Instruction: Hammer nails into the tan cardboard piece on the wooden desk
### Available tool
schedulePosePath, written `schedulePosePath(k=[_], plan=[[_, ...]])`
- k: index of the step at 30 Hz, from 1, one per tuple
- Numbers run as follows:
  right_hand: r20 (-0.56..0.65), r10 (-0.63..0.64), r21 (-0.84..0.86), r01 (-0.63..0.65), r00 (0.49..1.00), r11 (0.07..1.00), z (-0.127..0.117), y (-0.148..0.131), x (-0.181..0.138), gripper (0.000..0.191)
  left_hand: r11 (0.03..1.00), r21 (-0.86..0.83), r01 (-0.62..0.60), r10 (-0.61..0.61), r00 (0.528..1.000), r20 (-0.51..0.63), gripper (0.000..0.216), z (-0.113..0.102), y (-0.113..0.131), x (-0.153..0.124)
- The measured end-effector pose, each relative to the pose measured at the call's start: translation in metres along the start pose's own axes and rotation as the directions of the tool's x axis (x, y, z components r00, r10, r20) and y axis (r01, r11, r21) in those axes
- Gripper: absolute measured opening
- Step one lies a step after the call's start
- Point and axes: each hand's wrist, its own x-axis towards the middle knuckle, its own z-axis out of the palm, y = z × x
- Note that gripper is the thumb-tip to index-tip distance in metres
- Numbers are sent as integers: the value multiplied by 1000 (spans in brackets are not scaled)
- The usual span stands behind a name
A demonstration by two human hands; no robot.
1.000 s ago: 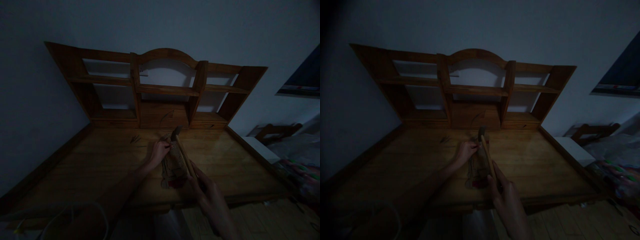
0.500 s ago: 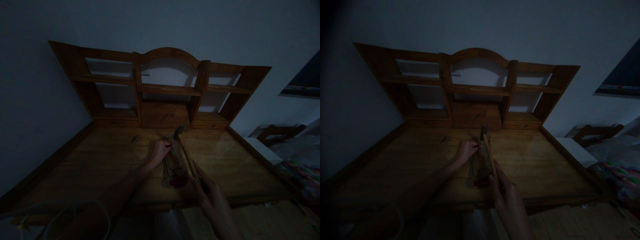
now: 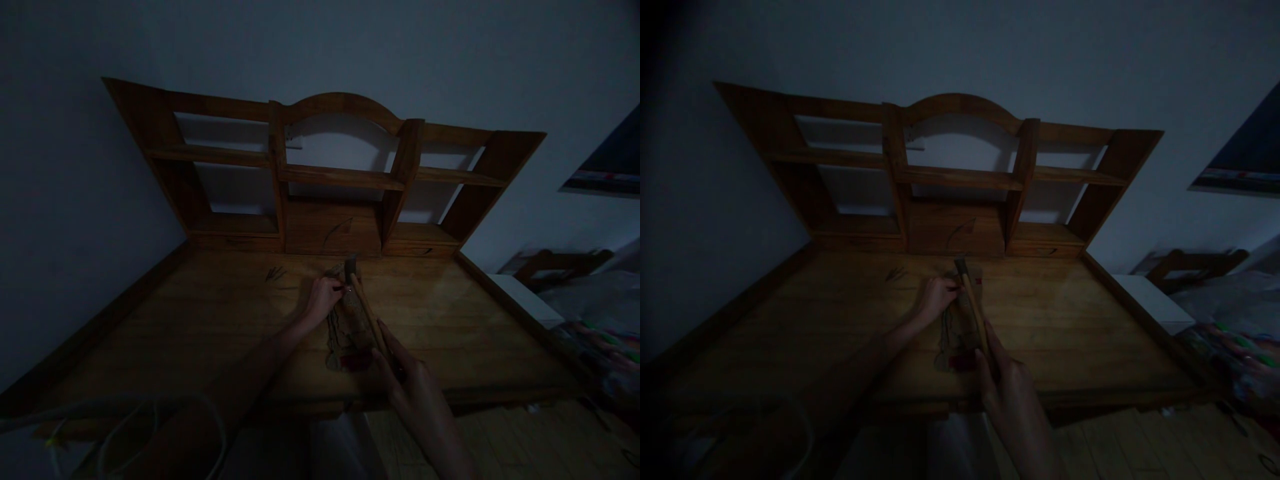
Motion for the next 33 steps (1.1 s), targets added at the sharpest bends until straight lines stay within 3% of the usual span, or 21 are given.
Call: schedulePosePath(k=[7,14,24,33], plan=[[-35,-15,12,15,999,1000,-3,-9,-1,54,997,-18,75,-75,997,11,17,3,-2,2],[-28,-29,-5,29,999,1000,4,3,0,53,999,-37,28,-27,999,37,19,-4,5,-1],[-52,-3,0,3,999,1000,-1,-6,2,56,997,-27,79,-78,997,20,16,-4,7,0],[-62,-37,-17,36,997,999,9,3,-4,54,997,-12,73,-72,997,28,17,-2,3,0]])
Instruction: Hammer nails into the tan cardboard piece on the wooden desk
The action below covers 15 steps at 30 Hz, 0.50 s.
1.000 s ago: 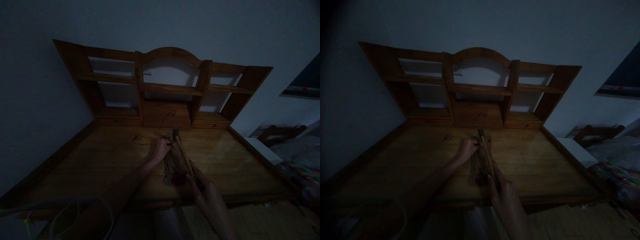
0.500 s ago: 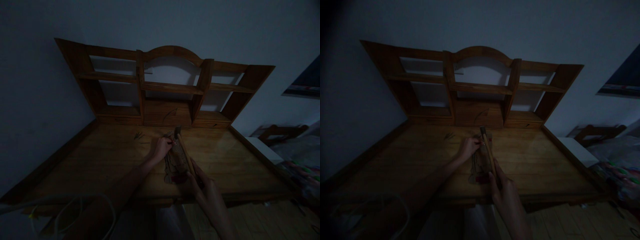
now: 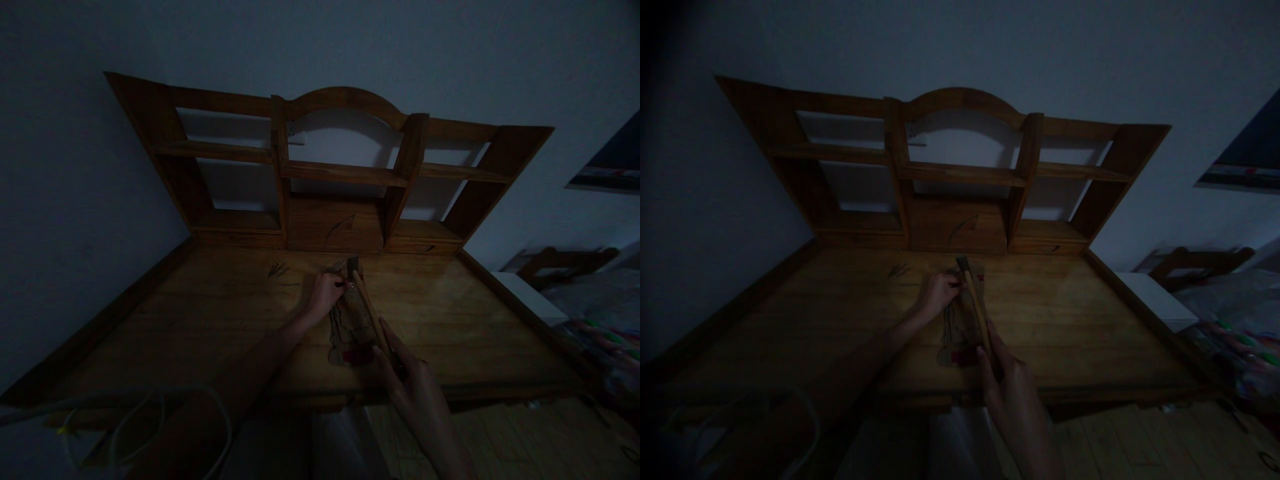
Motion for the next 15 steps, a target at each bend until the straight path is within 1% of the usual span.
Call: schedulePosePath(k=[4,8,12,15], plan=[[-30,3,-16,-3,1000,1000,0,0,1,55,1000,-5,-10,10,1000,-5,17,1,-2,0],[7,-4,-25,4,1000,1000,1,6,2,54,998,20,-63,63,998,7,18,-1,-2,-1],[7,48,-29,-47,999,998,4,15,0,53,993,10,-118,118,993,28,17,-2,0,-2],[-30,56,-9,-57,998,998,2,12,-2,53,994,40,-103,102,994,41,18,-3,3,-2]])
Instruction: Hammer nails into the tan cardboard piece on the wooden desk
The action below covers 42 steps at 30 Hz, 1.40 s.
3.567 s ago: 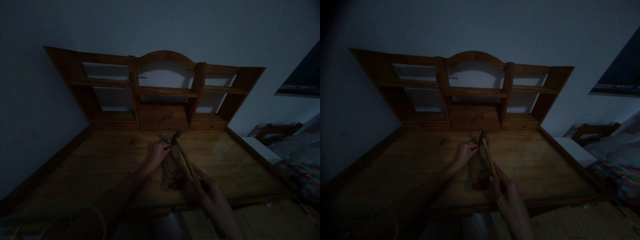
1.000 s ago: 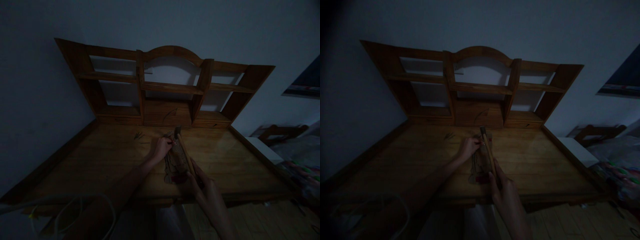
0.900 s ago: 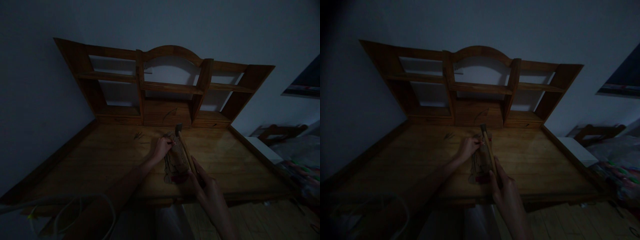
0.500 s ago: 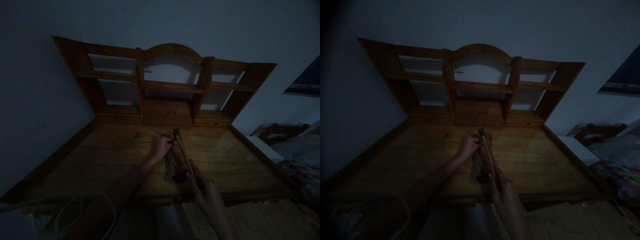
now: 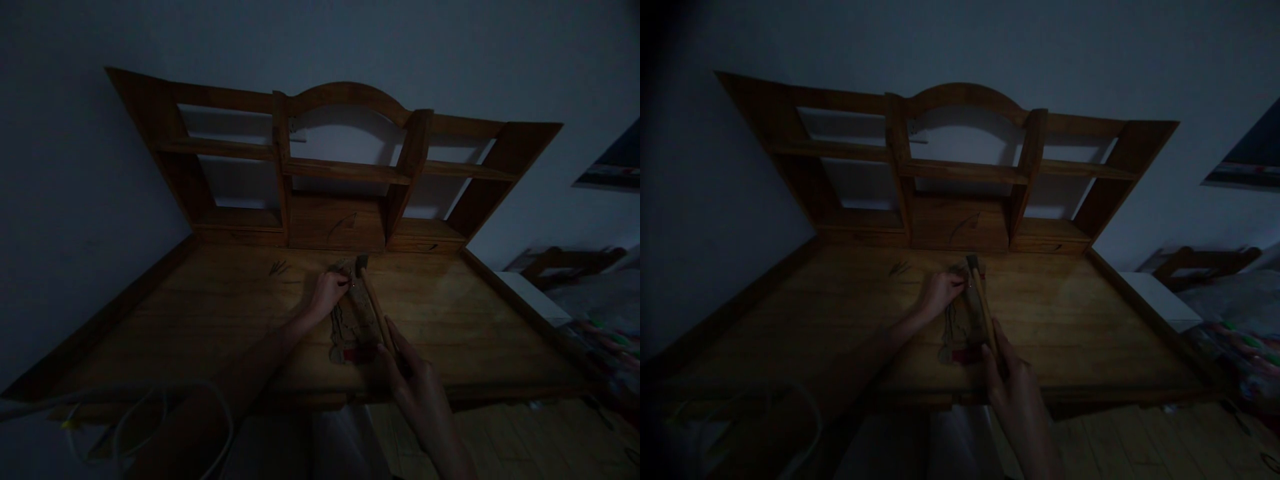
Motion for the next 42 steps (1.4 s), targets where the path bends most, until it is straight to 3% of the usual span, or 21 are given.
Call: schedulePosePath(k=[6,17,25,42], plan=[[2,-65,34,65,998,997,-2,-10,5,54,999,4,51,-51,999,-17,19,1,1,1],[-8,-44,29,45,999,999,-1,-10,2,56,996,22,87,-86,996,-29,19,5,-2,3],[10,-22,4,22,1000,1000,1,-1,-1,55,999,54,2,-2,1000,-3,20,1,-1,2],[9,-2,67,2,1000,998,-2,-5,-4,58,996,55,67,-67,998,-4,15,1,4,2]])
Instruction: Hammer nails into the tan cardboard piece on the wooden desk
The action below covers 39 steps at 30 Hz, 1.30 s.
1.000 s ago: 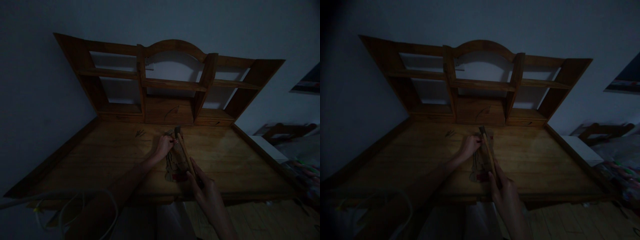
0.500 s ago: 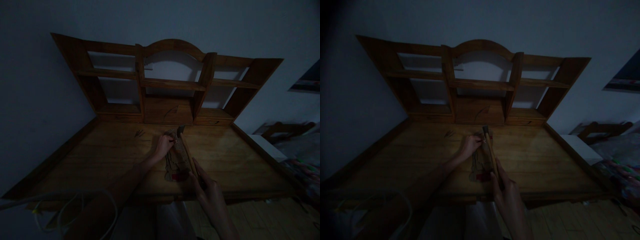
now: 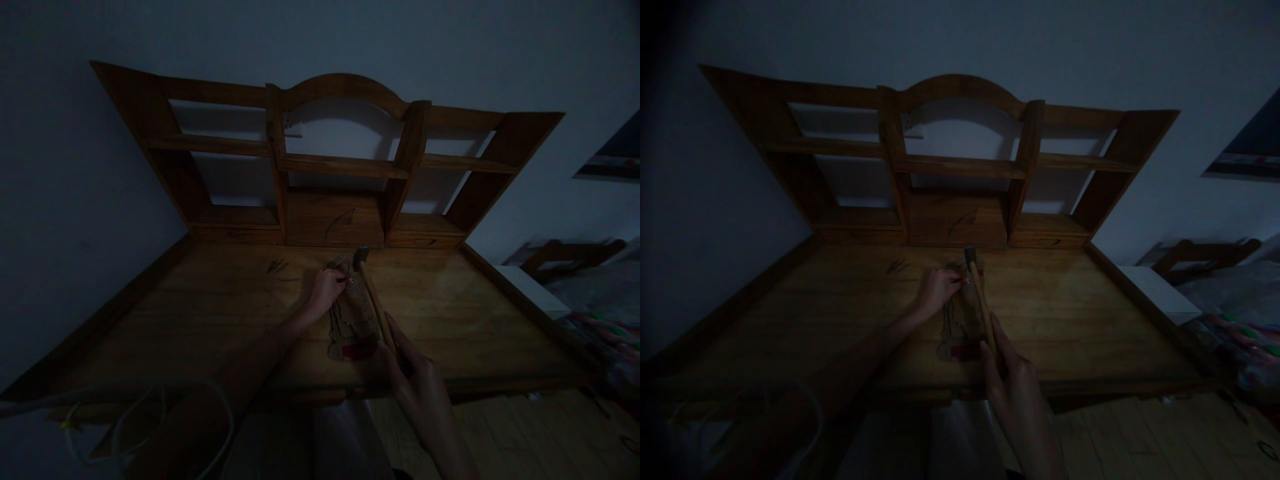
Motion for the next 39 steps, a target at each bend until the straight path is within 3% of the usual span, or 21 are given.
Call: schedulePosePath(k=[28,39], plan=[[28,-33,-23,34,999,999,6,-4,9,54,999,-29,38,-38,999,-15,19,2,-1,1],[10,-50,-8,51,999,999,6,-4,12,52,1000,-31,-1,1,1000,1,19,2,-3,0]])
